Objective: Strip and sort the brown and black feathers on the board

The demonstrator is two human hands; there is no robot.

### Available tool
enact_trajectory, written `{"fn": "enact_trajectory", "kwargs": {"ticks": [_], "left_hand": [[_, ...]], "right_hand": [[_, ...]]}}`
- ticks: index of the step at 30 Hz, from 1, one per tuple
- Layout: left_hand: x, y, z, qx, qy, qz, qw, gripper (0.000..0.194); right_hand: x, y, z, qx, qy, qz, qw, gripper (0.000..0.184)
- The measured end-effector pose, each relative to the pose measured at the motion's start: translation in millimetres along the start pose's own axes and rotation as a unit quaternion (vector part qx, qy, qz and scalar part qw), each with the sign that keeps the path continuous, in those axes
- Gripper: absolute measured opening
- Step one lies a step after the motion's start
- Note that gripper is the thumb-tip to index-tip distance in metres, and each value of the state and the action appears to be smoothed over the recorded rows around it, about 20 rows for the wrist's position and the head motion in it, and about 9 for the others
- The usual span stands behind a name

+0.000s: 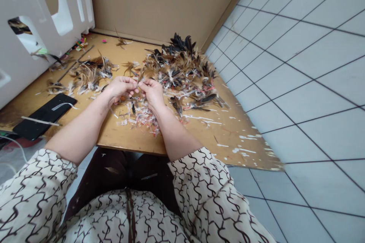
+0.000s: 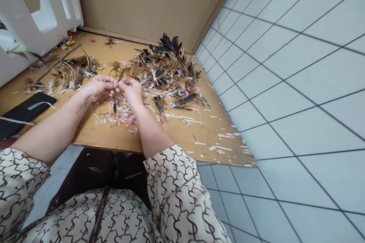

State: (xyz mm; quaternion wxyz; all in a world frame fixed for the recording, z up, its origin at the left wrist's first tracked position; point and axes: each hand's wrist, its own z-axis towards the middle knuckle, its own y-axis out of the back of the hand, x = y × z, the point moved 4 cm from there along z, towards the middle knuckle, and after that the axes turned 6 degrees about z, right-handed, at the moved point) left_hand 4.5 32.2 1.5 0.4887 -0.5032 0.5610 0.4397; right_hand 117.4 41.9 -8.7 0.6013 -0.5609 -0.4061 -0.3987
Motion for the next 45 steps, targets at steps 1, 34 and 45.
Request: {"fn": "enact_trajectory", "kwargs": {"ticks": [1,34,45], "left_hand": [[0,0.1,0,0.001,0.0,0.002,1.0,0.009],[-2,33.9,9,-0.13,-0.057,0.118,0.983,0.008],[-1,35.1,12,-0.179,-0.132,0.556,0.801,0.035]], "right_hand": [[0,0,0,-0.004,0.001,-0.001,1.0,0.025],[-1,4,5,0.001,-0.062,0.056,0.997,0.026],[-1,6,5,-0.019,-0.078,0.052,0.995,0.024]]}}
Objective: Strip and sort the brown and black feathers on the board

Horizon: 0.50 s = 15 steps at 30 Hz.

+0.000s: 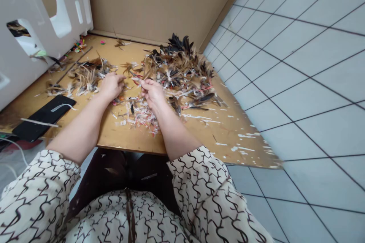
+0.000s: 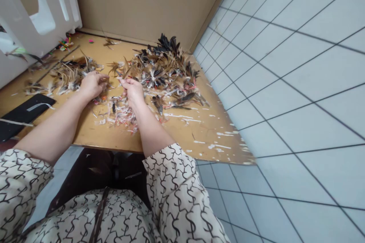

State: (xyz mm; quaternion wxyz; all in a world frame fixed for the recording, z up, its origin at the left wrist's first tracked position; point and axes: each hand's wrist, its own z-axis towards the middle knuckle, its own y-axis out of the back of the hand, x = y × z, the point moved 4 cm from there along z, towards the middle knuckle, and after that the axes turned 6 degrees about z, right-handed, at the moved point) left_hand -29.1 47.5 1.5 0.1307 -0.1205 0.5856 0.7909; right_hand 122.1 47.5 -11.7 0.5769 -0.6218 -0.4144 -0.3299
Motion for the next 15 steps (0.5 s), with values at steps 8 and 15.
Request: {"fn": "enact_trajectory", "kwargs": {"ticks": [8,15], "left_hand": [[-10,-12.5,1,0.05,-0.042,0.077,0.995,0.032],[-4,-13.1,5,0.024,-0.055,0.038,0.997,0.024]], "right_hand": [[-3,-2,-2,0.017,-0.004,-0.018,1.0,0.027],[-4,-1,0,0.016,-0.007,-0.029,0.999,0.021]]}}
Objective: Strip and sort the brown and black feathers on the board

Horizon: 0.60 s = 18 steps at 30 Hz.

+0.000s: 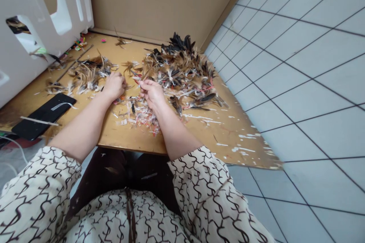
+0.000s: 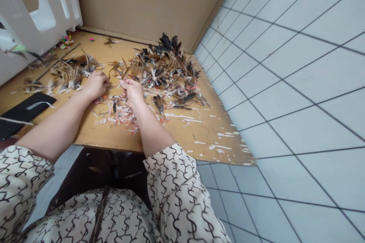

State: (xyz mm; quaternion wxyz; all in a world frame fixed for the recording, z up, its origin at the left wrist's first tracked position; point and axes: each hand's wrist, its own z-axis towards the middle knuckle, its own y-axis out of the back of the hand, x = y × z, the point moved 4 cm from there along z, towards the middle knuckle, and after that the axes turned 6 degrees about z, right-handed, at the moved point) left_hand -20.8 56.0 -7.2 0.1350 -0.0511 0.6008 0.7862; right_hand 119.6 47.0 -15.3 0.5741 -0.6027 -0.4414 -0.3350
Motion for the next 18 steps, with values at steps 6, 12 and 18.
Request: {"fn": "enact_trajectory", "kwargs": {"ticks": [6,12,18], "left_hand": [[-4,17.0,-4,-0.012,-0.02,-0.051,0.998,0.024],[-14,14.8,-9,0.016,-0.062,-0.087,0.994,0.019],[-20,15.5,-11,0.026,-0.084,-0.096,0.991,0.02]], "right_hand": [[3,2,2,-0.024,0.07,-0.049,0.996,0.023],[5,2,3,-0.025,0.164,-0.124,0.978,0.015],[6,-2,1,0.002,0.17,-0.197,0.965,0.012]]}}
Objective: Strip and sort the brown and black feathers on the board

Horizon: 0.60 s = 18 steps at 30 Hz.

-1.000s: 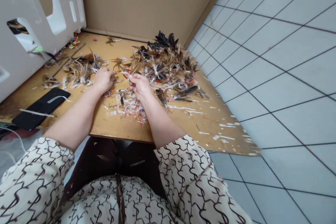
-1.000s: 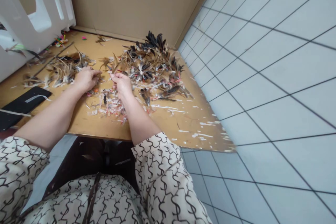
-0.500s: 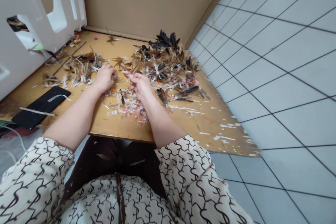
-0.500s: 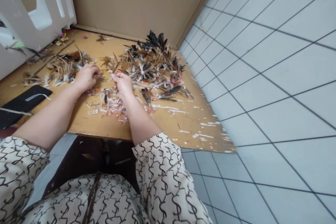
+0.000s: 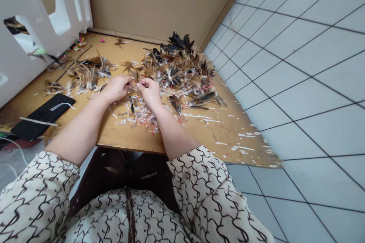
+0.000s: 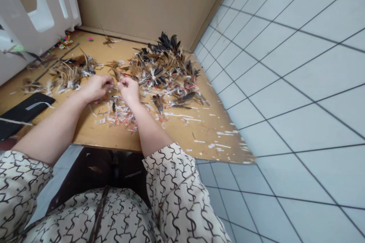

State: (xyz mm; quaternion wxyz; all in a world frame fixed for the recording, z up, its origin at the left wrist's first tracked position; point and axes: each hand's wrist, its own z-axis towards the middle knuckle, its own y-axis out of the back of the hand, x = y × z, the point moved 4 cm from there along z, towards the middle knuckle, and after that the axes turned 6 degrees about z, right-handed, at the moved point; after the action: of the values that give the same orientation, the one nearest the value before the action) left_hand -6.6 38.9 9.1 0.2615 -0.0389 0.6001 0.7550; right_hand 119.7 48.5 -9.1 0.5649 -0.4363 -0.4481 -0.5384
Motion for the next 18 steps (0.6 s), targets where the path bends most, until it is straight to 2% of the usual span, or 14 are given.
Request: {"fn": "enact_trajectory", "kwargs": {"ticks": [6,12,14,18], "left_hand": [[-3.5,-0.7,0.8,-0.009,-0.028,0.015,0.999,0.024],[-3.1,-0.8,2.3,0.01,-0.01,0.033,0.999,0.023],[-2.2,-0.7,2.2,0.008,-0.006,0.01,1.0,0.022],[2.4,-1.2,1.2,-0.008,0.011,-0.104,0.994,0.02]], "right_hand": [[1.6,-3.0,-1.7,0.021,0.006,-0.051,0.998,0.017],[-2.5,-2.7,-1.0,0.04,0.028,-0.088,0.995,0.015],[-4.2,-2.6,-1.0,0.049,0.028,-0.127,0.99,0.015],[-4.7,-0.5,-1.0,0.046,0.028,-0.178,0.982,0.016]]}}
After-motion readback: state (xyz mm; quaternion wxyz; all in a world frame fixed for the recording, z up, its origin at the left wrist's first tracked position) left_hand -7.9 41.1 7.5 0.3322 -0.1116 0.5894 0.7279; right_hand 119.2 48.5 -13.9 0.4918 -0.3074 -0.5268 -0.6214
